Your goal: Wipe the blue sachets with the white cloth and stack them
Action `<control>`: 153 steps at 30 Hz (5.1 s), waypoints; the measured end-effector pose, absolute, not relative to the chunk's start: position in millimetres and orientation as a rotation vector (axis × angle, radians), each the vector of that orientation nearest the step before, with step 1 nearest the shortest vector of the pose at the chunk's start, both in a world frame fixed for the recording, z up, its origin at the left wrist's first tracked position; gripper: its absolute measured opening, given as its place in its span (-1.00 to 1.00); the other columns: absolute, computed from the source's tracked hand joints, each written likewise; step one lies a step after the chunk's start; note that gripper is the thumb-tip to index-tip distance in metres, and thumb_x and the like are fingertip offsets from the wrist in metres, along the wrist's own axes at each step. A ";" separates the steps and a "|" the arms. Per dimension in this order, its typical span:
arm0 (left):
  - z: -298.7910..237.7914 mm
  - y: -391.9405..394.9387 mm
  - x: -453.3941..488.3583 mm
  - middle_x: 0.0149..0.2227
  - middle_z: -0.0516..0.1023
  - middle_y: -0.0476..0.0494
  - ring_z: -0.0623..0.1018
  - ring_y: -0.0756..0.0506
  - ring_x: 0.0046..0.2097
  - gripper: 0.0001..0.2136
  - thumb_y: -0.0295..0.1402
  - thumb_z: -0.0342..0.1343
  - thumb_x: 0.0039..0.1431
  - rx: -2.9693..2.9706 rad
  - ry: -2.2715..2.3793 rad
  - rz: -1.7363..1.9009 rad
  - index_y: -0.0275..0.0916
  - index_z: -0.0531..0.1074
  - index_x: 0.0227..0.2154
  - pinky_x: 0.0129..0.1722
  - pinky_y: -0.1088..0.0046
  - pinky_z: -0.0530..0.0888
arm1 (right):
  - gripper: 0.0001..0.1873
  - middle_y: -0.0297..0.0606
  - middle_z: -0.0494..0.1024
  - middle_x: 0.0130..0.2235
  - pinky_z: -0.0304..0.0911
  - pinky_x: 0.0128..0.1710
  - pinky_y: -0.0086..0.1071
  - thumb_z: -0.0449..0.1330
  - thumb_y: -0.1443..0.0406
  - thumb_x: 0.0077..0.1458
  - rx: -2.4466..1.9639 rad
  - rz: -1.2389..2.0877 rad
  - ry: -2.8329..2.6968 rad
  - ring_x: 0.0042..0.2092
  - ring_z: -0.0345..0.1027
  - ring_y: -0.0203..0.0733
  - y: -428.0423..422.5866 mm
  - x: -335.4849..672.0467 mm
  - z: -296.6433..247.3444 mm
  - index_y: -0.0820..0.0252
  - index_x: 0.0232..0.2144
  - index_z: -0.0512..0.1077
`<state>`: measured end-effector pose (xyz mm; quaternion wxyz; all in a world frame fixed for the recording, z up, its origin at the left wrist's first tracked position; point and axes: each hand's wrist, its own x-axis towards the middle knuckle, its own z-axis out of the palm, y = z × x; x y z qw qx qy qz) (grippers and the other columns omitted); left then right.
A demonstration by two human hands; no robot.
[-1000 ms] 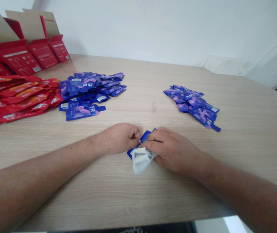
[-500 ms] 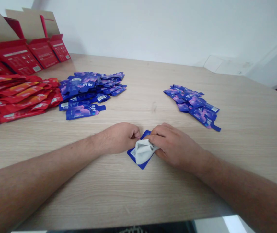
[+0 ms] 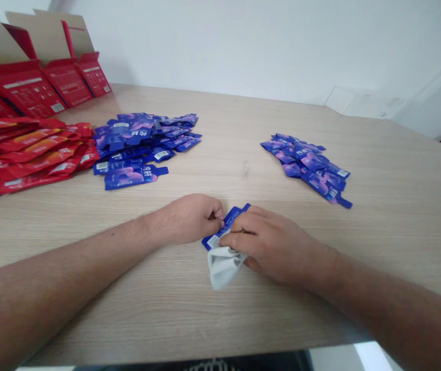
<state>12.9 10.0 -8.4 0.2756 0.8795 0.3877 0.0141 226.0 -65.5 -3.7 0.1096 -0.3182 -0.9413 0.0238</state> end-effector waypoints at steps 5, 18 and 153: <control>-6.5 9.1 13.5 -0.50 0.52 0.07 0.43 0.02 -0.46 -0.84 -0.27 0.02 0.12 2.342 1.054 0.019 -0.15 0.49 -0.39 -0.50 0.52 0.20 | -0.77 -0.16 0.44 -0.16 0.24 -0.06 -0.20 0.18 0.39 0.13 -1.117 0.042 -2.692 -0.10 0.26 -0.07 -61.2 229.6 -3.2 0.18 -0.13 0.47; -5.3 9.6 13.7 -0.49 0.53 0.05 0.43 0.02 -0.44 -0.83 -0.28 0.02 0.11 2.356 1.045 0.010 -0.16 0.50 -0.39 -0.49 0.51 0.20 | -0.79 -0.17 0.43 -0.16 0.23 -0.03 -0.20 0.16 0.39 0.15 -1.115 0.039 -2.689 -0.10 0.25 -0.08 -62.0 229.7 -3.6 0.18 -0.14 0.47; -4.6 7.4 15.1 -0.49 0.54 0.06 0.45 0.02 -0.45 -0.83 -0.28 0.02 0.10 2.348 1.070 0.028 -0.14 0.51 -0.39 -0.51 0.53 0.21 | -0.79 -0.17 0.43 -0.15 0.23 -0.04 -0.20 0.19 0.38 0.12 -1.131 0.021 -2.696 -0.10 0.24 -0.07 -63.3 228.3 -2.7 0.18 -0.15 0.45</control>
